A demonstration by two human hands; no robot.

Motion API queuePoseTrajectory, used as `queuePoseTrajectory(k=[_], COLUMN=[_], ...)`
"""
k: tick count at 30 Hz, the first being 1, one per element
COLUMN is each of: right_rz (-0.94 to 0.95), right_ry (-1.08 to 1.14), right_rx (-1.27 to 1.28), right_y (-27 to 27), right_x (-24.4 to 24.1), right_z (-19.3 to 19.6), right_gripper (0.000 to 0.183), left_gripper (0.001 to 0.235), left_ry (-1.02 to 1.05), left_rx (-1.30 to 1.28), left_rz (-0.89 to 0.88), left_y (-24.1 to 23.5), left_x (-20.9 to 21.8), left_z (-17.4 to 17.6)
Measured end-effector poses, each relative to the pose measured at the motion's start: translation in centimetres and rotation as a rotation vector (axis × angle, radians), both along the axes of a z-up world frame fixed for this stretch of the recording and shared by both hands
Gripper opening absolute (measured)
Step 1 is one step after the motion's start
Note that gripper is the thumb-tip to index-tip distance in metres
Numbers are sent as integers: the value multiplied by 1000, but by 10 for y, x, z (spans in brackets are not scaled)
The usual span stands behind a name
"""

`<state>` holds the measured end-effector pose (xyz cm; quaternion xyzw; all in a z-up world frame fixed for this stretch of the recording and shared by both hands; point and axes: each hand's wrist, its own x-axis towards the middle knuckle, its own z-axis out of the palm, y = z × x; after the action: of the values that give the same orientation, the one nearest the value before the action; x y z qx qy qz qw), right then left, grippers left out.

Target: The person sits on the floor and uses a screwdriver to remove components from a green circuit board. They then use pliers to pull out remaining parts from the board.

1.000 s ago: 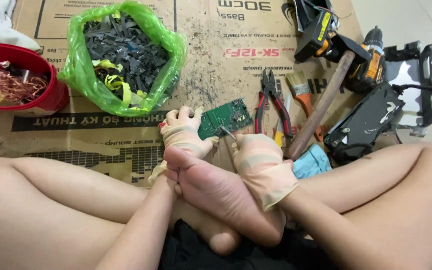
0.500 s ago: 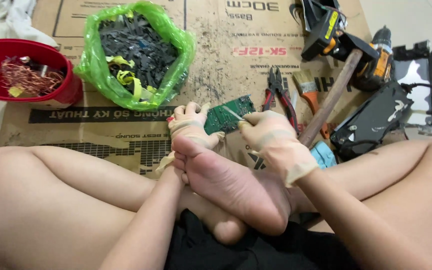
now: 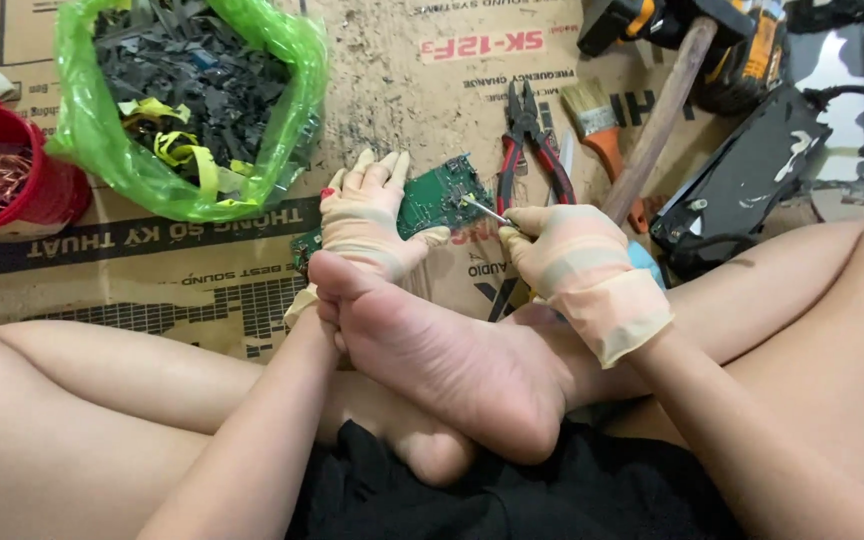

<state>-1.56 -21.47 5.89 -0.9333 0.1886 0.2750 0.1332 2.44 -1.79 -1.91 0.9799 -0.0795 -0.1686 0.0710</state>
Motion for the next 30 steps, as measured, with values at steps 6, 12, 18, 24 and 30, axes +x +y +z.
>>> queuePoseTrajectory(k=[6,12,18,24,30], right_rz=[61,137,492,866,286], right_ry=[151,276,373,400,129], right_rx=[-48,-103,-316,-477,-125], right_y=[6,33,61,27,1], right_x=[17,41,22,51,52], right_z=[-5,14,49,38,-1], right_gripper=[43,41,58,75,44], left_gripper=[96,97,96,97,97], left_ry=[-52,-30,-30,-13,-40], left_rx=[-31,-26,-62,-21,-51], left_rz=[-99,-100,-107,-104,-114], left_y=[1,2,1,0,1], left_x=[1,2,3,4,5], left_z=[-11,-9,-15,-17,-24])
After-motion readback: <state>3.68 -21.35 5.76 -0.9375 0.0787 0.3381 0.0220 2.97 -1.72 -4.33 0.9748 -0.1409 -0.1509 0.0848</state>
